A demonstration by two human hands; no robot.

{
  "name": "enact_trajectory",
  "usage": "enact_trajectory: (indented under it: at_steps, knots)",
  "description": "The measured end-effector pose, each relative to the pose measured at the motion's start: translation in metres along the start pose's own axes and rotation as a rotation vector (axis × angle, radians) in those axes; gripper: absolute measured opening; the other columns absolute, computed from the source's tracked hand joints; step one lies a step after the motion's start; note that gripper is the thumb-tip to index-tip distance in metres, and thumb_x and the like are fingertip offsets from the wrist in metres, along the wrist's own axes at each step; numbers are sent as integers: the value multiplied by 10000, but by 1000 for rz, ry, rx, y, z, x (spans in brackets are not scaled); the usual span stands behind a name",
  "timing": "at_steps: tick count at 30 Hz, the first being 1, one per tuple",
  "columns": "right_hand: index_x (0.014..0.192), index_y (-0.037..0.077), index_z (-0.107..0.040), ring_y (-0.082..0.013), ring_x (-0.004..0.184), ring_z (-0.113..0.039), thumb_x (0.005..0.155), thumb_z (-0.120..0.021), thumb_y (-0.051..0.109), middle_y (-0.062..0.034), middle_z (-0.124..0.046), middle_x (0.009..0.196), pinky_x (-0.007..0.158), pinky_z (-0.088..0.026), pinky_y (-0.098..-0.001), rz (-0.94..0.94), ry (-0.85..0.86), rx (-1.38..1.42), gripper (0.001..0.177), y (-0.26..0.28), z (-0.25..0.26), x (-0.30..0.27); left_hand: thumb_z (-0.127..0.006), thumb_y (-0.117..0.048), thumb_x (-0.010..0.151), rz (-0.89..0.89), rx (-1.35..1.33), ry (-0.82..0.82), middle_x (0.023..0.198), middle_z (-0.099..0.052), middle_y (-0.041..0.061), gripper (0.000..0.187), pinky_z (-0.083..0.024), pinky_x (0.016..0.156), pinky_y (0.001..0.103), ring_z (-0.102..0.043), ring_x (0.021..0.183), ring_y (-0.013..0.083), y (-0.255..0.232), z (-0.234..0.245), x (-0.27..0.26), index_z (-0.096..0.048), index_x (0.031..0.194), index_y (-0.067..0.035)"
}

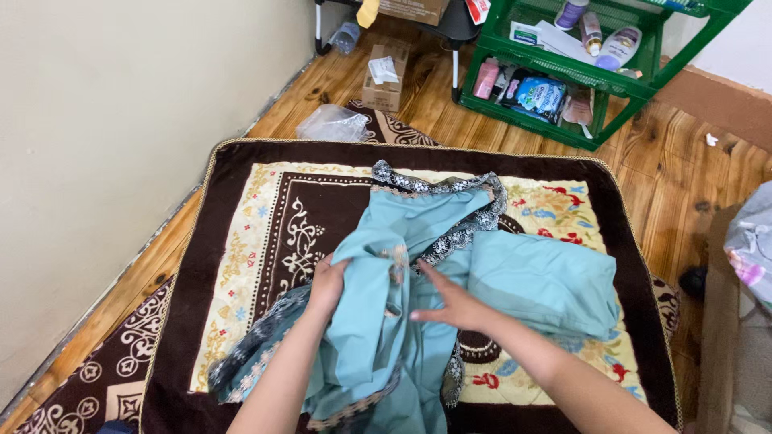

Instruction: The person folds a light blue garment by hand on a rug, flattening the fabric, turning it over to align the embroidered edges, and then folding it into a compact bundle.

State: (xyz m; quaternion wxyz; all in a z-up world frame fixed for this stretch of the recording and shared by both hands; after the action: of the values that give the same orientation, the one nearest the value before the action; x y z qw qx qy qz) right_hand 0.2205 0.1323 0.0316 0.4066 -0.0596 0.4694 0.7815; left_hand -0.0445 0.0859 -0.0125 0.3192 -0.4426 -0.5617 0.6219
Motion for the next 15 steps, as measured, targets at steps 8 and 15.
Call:
enact_trajectory:
  at_steps: [8, 15]
  knots:
    - [1408, -18, -491, -224, 1221, -626, 800, -802, 143, -144, -675, 1331, 1028, -511, -329, 162, 4, 525, 702, -3, -70, 49, -418, -400, 1002, 435, -626, -12, 1110, -741, 162, 545, -602, 831, 356, -745, 911, 242, -5, -26, -9, -655, 1254, 21]
    - [1272, 44, -657, -120, 881, -673, 927, -569, 83, -74, -746, 1054, 801, -575, -276, 154, -289, 714, 358, -14, 41, 47, -450, -342, 1033, 109, -607, -186, 1174, -730, 153, 473, -588, 895, 348, -725, 1012, 222, -93, 34, -1, -645, 1257, 26]
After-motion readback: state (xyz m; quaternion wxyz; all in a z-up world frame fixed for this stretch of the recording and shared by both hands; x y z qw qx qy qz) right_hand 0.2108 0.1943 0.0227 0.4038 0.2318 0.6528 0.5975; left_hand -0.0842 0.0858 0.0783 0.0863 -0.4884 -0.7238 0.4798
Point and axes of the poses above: each hand's wrist, its own x-axis towards the middle knuckle, its own z-axis out of the back of the hand, y = z × x, the point moved 10 cm from there along x, towards the middle knuckle
